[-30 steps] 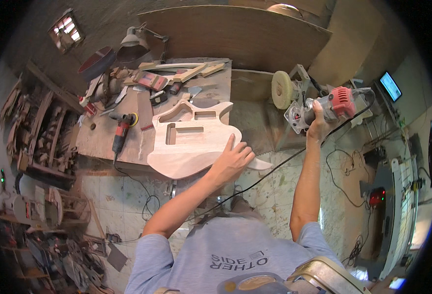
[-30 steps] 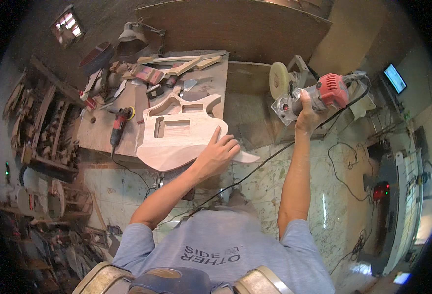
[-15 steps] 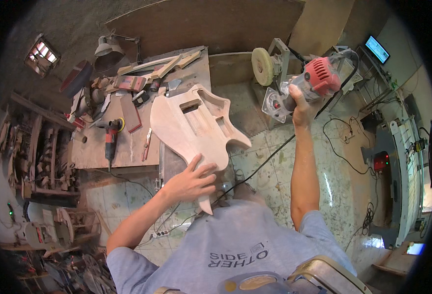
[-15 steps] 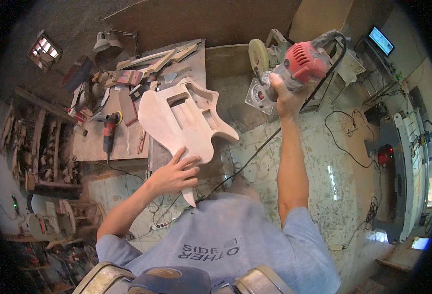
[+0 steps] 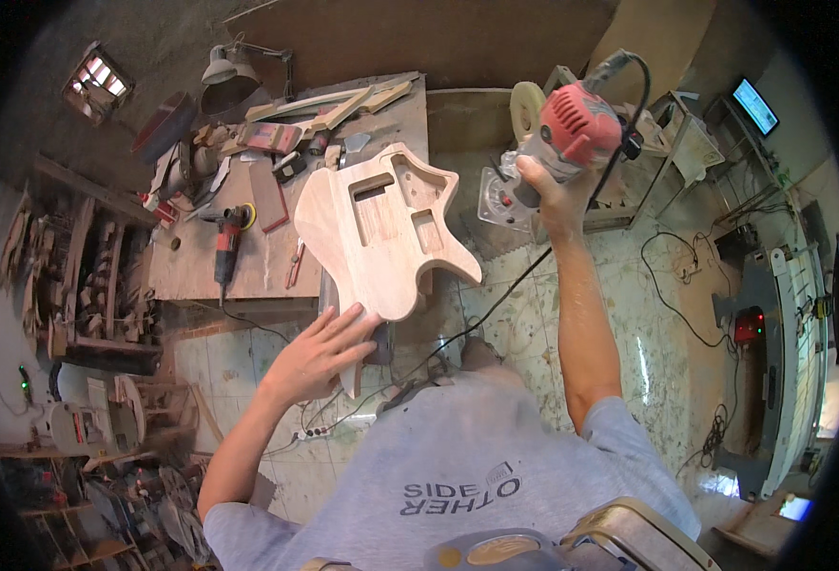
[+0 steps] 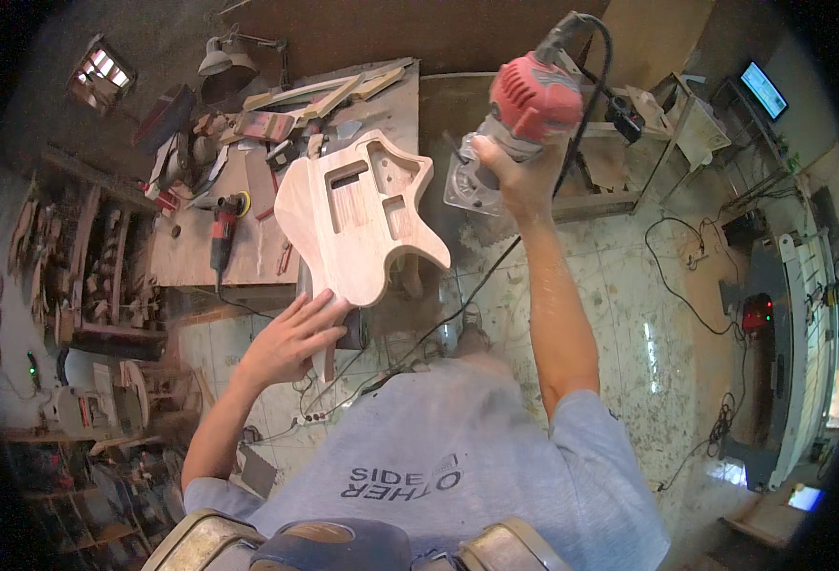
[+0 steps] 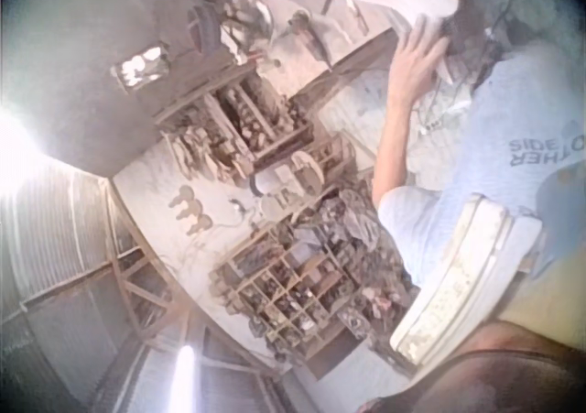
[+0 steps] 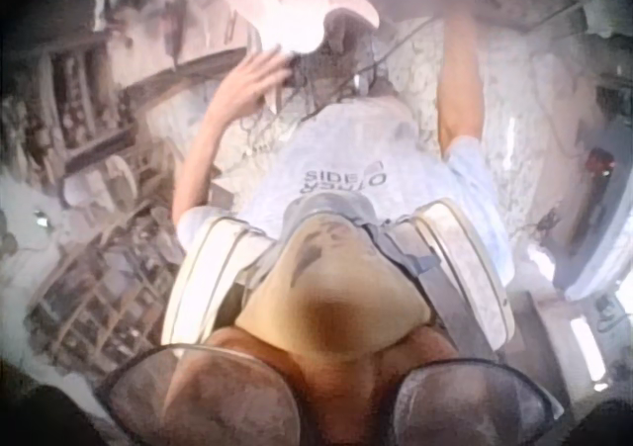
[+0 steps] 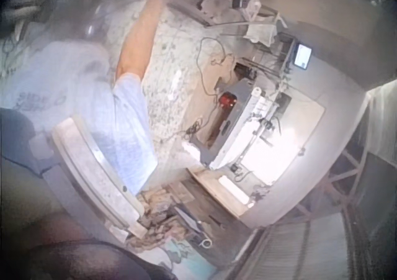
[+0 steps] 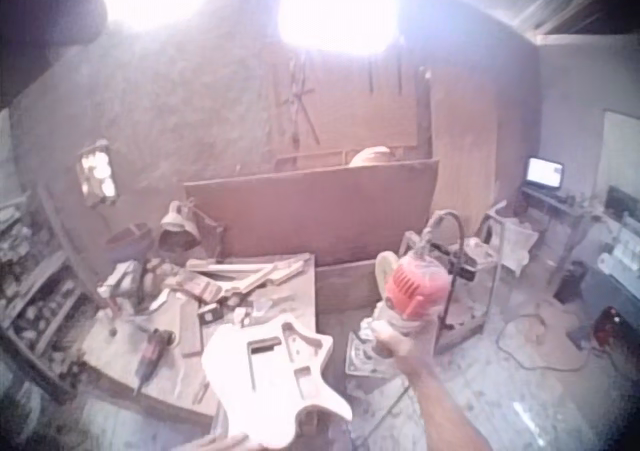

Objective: The person uses a handheld router to carve the edges of a wooden guitar body on a workbench.

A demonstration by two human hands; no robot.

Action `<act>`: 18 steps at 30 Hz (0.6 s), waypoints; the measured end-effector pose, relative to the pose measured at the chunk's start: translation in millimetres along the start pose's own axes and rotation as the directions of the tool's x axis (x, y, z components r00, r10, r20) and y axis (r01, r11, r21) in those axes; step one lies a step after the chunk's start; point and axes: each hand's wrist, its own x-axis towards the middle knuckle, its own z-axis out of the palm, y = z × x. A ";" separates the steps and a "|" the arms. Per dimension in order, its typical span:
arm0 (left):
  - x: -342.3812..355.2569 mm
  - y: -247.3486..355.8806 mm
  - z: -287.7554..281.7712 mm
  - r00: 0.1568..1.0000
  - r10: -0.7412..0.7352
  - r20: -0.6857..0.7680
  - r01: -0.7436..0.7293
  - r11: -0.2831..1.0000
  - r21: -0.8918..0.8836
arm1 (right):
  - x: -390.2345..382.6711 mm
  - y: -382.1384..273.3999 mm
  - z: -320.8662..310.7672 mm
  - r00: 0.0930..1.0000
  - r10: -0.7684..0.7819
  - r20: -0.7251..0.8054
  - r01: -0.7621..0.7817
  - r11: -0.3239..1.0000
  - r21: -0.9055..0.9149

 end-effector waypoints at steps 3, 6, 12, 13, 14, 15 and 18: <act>-3.7 -7.3 -16.6 0.990 -0.108 -0.090 0.076 0.949 -0.305 | -10.9 2.1 16.7 0.998 0.031 0.063 -0.032 0.999 0.012; 8.1 -27.5 -5.0 0.905 -0.318 -0.284 0.190 0.897 -0.399 | -19.6 3.1 38.9 0.989 0.048 0.140 -0.055 0.998 0.044; 83.3 -114.4 12.1 0.695 -0.550 -0.463 0.466 0.835 -0.291 | -29.5 23.5 60.7 0.946 0.082 0.314 -0.080 0.997 -0.021; 95.3 -131.0 16.8 0.676 -0.603 -0.424 0.553 0.795 -0.248 | -30.4 22.3 62.0 0.939 0.078 0.335 -0.065 0.997 -0.052; 102.4 -142.0 21.8 0.652 -0.652 -0.387 0.632 0.749 -0.196 | -31.7 21.5 62.7 0.933 0.074 0.351 -0.048 0.996 -0.081; 108.2 -142.6 26.2 0.635 -0.653 -0.413 0.633 0.746 -0.205 | -32.9 20.2 62.8 0.928 0.071 0.366 -0.032 0.993 -0.112; 121.3 -139.5 39.9 0.572 -0.694 -0.437 0.662 0.705 -0.255 | -34.0 12.1 66.2 0.963 0.044 0.267 -0.036 0.999 -0.033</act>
